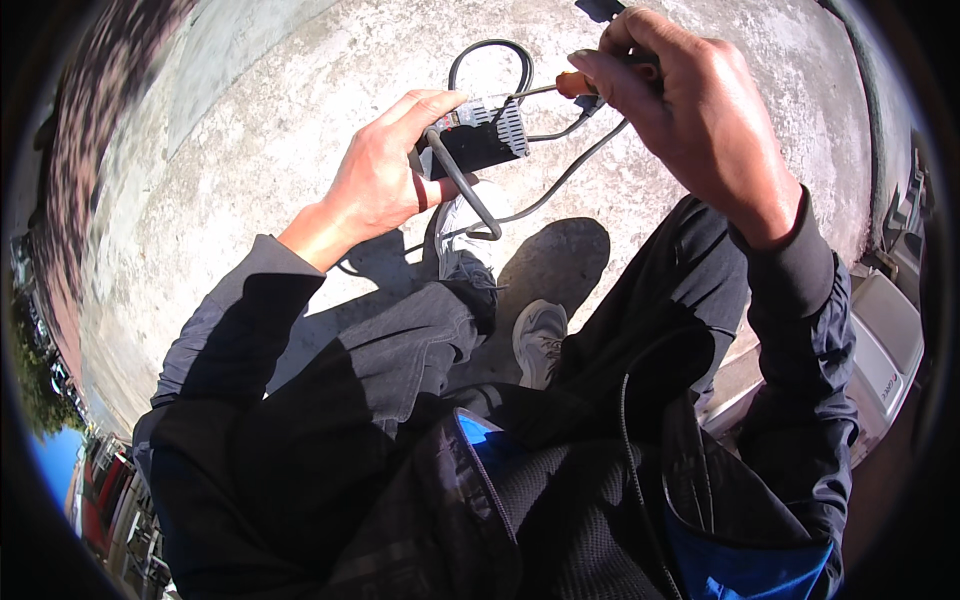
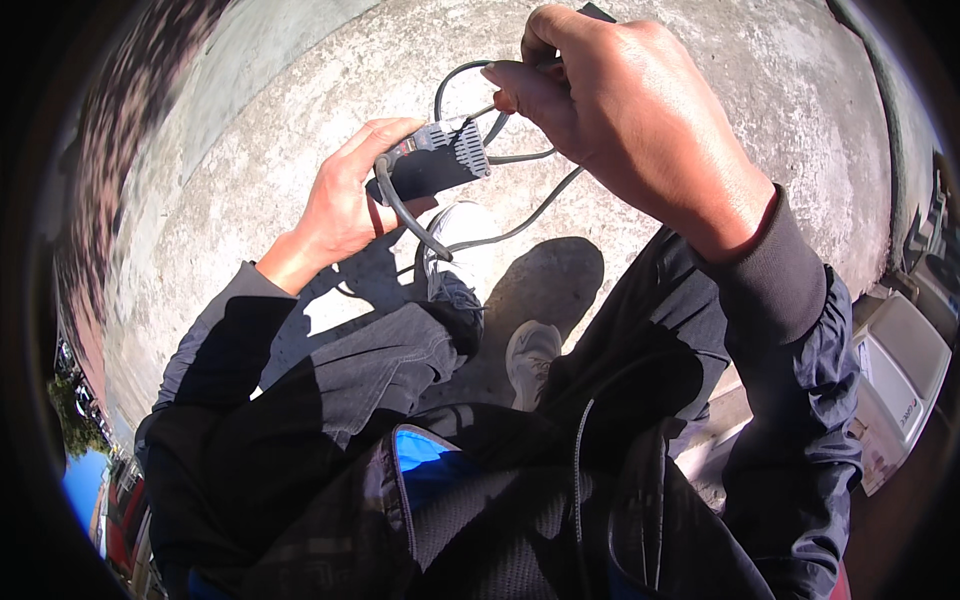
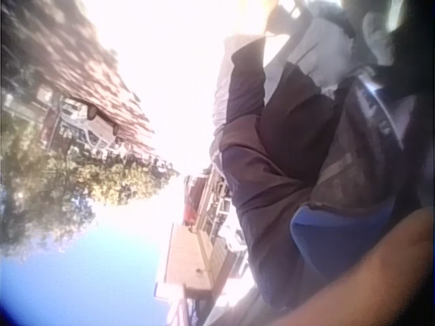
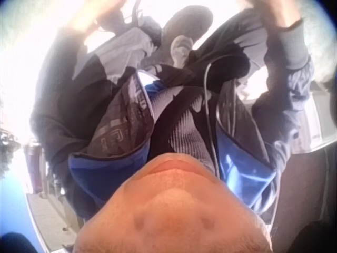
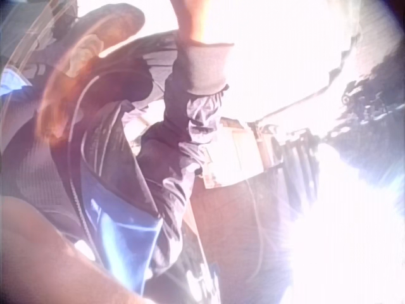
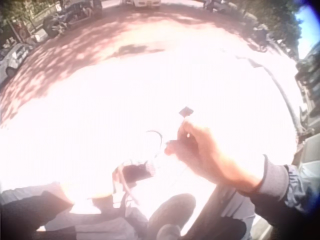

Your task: The person sits on the ground and uses a screwdriver to remove screws from a black electronic device. They open the casing, inspect the internal components, and then reassemble the device by screwing the casing back together.

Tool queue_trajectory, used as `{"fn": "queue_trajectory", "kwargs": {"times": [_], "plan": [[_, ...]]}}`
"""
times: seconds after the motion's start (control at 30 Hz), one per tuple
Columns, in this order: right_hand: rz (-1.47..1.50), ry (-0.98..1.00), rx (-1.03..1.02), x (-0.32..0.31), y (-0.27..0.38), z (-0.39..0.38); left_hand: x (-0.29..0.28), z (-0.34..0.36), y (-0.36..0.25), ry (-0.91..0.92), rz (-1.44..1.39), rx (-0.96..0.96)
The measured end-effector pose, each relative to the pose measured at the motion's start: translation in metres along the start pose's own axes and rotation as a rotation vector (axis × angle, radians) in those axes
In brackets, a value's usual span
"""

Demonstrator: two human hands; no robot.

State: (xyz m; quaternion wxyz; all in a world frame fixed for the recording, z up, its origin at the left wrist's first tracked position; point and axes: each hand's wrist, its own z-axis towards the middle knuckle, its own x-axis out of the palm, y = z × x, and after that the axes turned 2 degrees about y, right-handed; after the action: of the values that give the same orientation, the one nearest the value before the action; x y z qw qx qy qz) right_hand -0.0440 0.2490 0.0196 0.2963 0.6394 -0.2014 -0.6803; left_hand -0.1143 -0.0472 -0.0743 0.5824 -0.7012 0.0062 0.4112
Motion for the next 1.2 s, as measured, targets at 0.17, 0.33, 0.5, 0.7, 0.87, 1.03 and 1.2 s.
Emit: {"fn": "queue_trajectory", "kwargs": {"times": [0.17, 0.33, 0.5, 0.7, 0.87, 1.03, 1.2], "plan": [[-0.071, -0.011, -0.086, -0.004, 0.005, 0.005, 0.000, -0.003, 0.002, -0.011, -0.009, 0.004], [-0.049, 0.004, -0.509, -0.008, -0.006, 0.004, -0.001, -0.002, 0.004, -0.023, -0.004, 0.003], [-0.043, 0.181, -0.319, -0.011, -0.010, 0.004, 0.000, -0.004, 0.000, -0.010, -0.014, 0.002], [-0.034, 0.171, 0.118, -0.017, 0.013, 0.009, 0.000, -0.004, -0.003, -0.014, -0.018, -0.007], [0.464, 0.024, 0.280, -0.014, 0.026, 0.004, 0.000, -0.005, 0.004, -0.031, 0.011, 0.027], [-0.103, 0.051, -0.202, -0.016, 0.012, -0.001, -0.003, -0.001, 0.008, -0.044, 0.023, 0.018], [-0.109, 0.089, -0.070, -0.016, 0.011, -0.002, -0.001, 0.002, 0.004, -0.032, -0.021, -0.002]]}}
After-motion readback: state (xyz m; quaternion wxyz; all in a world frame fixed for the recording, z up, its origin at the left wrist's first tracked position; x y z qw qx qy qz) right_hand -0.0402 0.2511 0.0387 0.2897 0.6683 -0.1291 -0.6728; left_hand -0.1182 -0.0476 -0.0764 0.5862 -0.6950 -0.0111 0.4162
